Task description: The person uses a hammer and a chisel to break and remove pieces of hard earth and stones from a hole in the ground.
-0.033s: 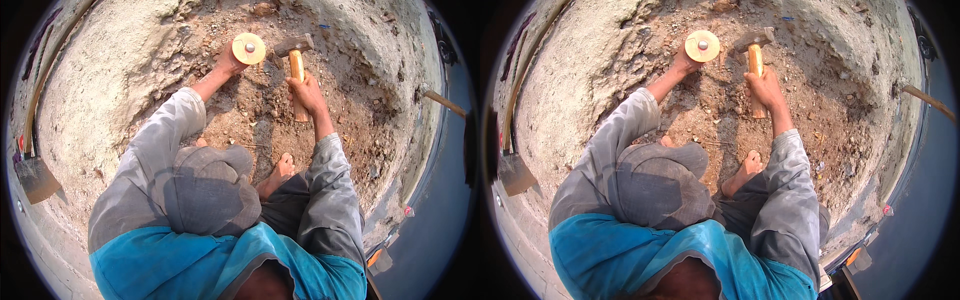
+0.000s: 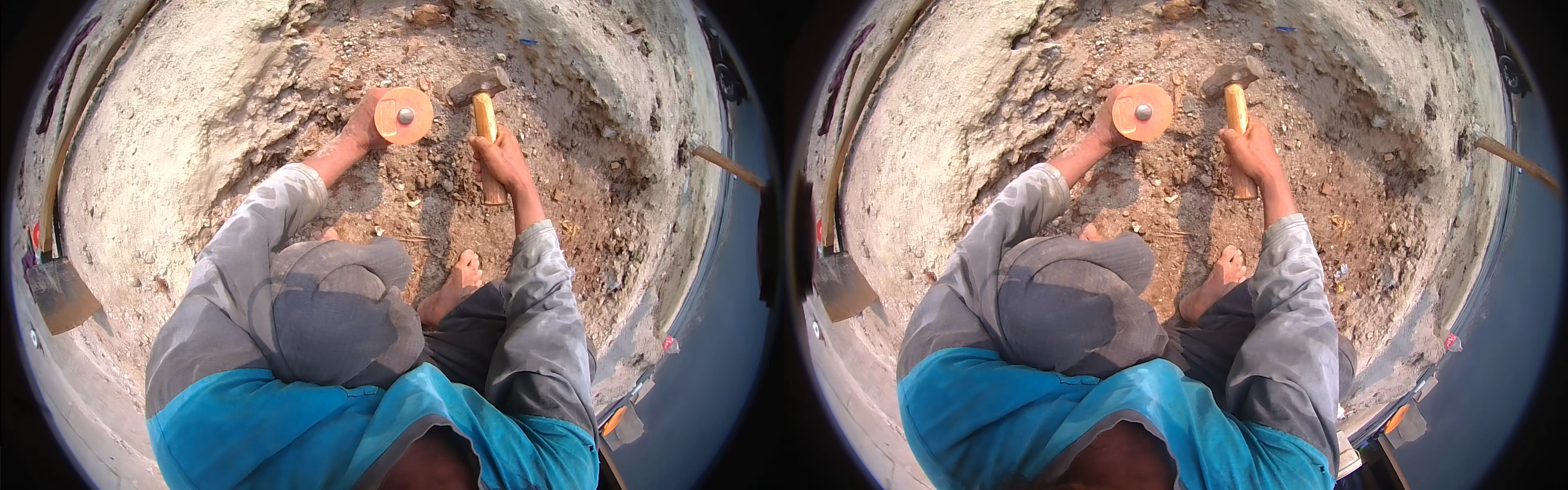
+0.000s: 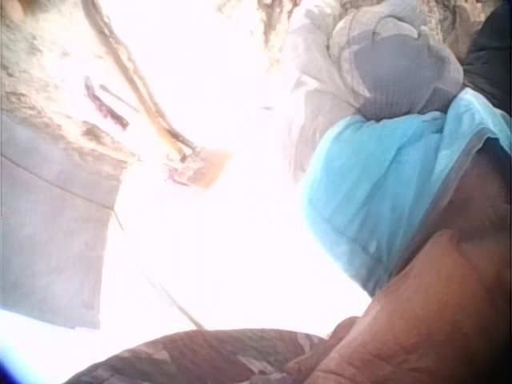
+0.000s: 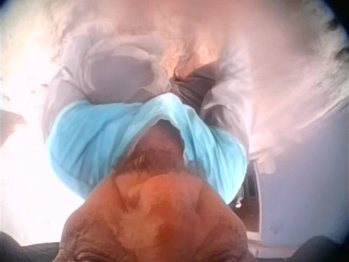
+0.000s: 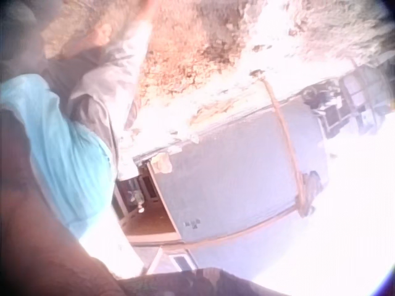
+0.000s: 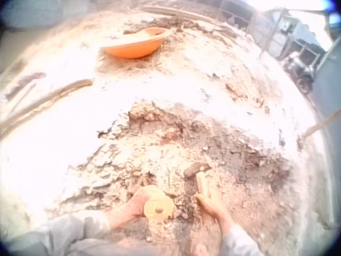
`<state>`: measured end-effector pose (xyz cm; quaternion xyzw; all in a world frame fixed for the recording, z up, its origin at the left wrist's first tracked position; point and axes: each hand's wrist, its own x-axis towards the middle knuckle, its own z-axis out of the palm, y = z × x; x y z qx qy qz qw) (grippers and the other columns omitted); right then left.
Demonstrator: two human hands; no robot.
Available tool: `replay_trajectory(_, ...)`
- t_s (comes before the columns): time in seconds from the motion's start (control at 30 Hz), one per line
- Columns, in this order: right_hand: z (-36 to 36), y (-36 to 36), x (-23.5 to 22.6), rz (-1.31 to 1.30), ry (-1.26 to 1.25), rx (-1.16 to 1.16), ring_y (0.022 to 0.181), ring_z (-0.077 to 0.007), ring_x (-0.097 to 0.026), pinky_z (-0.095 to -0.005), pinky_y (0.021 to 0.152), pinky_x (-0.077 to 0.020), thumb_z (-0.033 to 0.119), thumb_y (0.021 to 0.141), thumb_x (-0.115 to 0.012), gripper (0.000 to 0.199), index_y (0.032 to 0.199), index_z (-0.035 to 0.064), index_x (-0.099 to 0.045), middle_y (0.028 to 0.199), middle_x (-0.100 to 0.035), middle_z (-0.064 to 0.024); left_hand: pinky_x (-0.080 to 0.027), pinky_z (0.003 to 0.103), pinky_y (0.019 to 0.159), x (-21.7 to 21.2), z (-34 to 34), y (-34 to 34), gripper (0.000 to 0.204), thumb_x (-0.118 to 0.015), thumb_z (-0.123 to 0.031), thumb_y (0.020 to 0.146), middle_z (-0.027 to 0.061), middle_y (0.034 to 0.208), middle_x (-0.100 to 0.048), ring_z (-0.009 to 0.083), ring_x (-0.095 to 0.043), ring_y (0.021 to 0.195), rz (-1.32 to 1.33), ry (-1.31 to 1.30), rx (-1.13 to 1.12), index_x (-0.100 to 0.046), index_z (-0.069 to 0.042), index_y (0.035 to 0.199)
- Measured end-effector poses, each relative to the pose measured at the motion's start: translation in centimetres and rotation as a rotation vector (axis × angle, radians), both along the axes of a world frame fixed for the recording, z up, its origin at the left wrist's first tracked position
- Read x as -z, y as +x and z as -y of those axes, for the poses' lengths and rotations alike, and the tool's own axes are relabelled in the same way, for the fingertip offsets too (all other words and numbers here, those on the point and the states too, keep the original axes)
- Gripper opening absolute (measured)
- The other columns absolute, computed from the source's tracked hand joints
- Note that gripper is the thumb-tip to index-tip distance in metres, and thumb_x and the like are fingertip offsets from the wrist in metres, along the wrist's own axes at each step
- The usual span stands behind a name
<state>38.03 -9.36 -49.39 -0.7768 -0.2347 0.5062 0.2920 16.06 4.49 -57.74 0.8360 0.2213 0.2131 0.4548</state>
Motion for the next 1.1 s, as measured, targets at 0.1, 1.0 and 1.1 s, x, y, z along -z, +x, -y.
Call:
replay_trajectory(0.1, 2.7, 0.2, 1.9, -0.243, 0.053, 0.227, 0.052, -0.0116, -0.058, -0.0269, 0.042, -0.0514, 0.017, 0.091, -0.065, 0.020, 0.100, 0.0044, -0.053, 0.069, -0.058, -0.0030, -0.048, 0.040, 0.064, -3.5, 11.1, -5.4, 0.021, -0.072, -0.023, 0.065, 0.0055, 0.068, -0.054, 0.0280, -0.059, 0.069, 0.098, 0.168, 0.319, -0.055, -0.012, 0.071)
replay_trajectory(1.0, -2.7, -2.7, -9.2, 0.009, 0.563, 0.140, 0.059, -0.0133, -0.061, -0.0290, 0.051, -0.0550, 0.015, 0.089, -0.069, 0.031, 0.109, -0.0025, -0.053, 0.077, -0.060, -0.0072, -0.052, 0.039, 0.095, 6.2, -8.6, 4.2, 0.049, -0.078, -0.033, 0.082, 0.0095, 0.119, -0.067, 0.0250, -0.064, 0.110, 0.202, 0.139, -0.226, -0.063, -0.010, 0.122)
replay_trajectory(1.1, -5.1, -0.8, -13.8, 0.260, 0.958, 0.117, 0.068, -0.0165, -0.067, -0.0303, 0.059, -0.0580, 0.012, 0.090, -0.069, 0.031, 0.114, -0.0049, -0.057, 0.081, -0.066, -0.0113, -0.050, 0.044, 0.098, 2.4, -7.2, 5.9, 0.045, -0.073, -0.022, 0.086, 0.0140, 0.126, -0.064, 0.0282, -0.062, 0.114, 0.228, -0.179, -0.144, -0.061, -0.009, 0.127)
